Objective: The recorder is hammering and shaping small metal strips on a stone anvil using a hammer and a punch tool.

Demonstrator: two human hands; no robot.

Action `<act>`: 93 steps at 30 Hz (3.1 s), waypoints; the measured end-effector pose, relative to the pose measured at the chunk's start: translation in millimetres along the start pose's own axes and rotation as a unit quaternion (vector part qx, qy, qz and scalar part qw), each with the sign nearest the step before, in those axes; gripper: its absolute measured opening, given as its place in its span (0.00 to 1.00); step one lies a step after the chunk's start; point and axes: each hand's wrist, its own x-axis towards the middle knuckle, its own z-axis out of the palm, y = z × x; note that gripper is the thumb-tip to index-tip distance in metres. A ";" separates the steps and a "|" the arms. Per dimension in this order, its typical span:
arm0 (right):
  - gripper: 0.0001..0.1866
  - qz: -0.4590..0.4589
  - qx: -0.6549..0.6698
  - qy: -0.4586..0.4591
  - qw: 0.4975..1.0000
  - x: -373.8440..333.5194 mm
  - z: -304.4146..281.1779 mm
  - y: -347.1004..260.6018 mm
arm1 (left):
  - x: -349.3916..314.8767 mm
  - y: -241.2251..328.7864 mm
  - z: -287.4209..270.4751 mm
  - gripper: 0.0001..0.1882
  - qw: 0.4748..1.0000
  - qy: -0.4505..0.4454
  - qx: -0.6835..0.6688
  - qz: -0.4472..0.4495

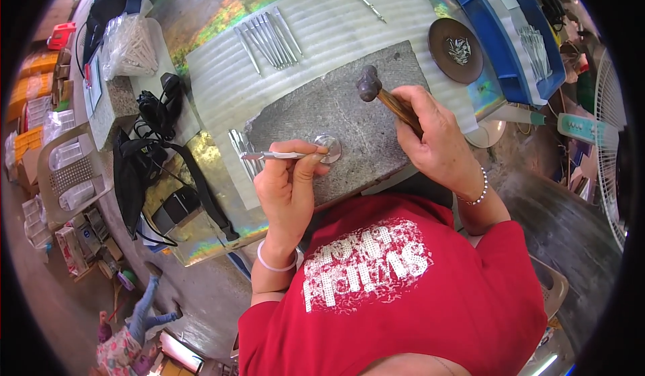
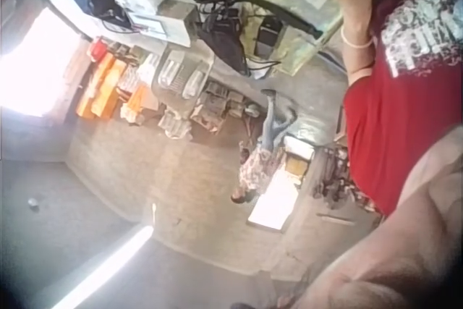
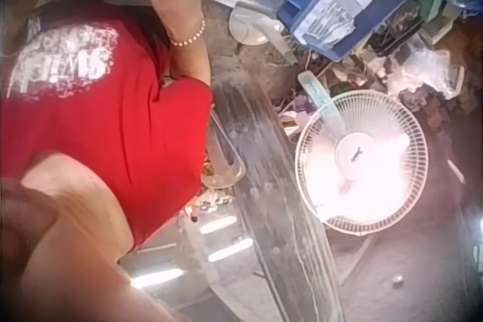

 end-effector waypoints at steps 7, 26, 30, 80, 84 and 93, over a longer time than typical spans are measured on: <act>0.16 0.011 0.006 0.002 1.000 -0.2 1.2 -1.0 | -2.4 -3.8 2.5 0.02 1.000 0.020 0.004 0.009; 0.19 -0.102 0.211 -0.146 0.961 8.6 -14.7 -62.9 | -6.1 16.0 -5.0 0.16 0.866 -0.072 0.416 0.267; 0.11 -0.242 0.127 -0.124 0.954 21.7 0.3 -70.5 | 3.9 42.5 -3.5 0.22 0.900 -0.163 0.355 0.191; 0.23 -0.266 -0.160 -0.171 0.935 -2.5 -60.4 -113.5 | 6.6 8.8 -4.4 0.13 0.923 -0.086 0.302 0.220; 0.23 -0.232 -0.182 -0.123 0.947 -15.8 -75.7 -137.4 | 7.6 12.7 0.3 0.09 0.929 -0.074 0.285 0.225; 0.27 -0.206 -0.133 -0.207 0.947 -4.2 -65.8 -112.9 | 7.7 9.1 -1.2 0.08 0.924 -0.071 0.290 0.238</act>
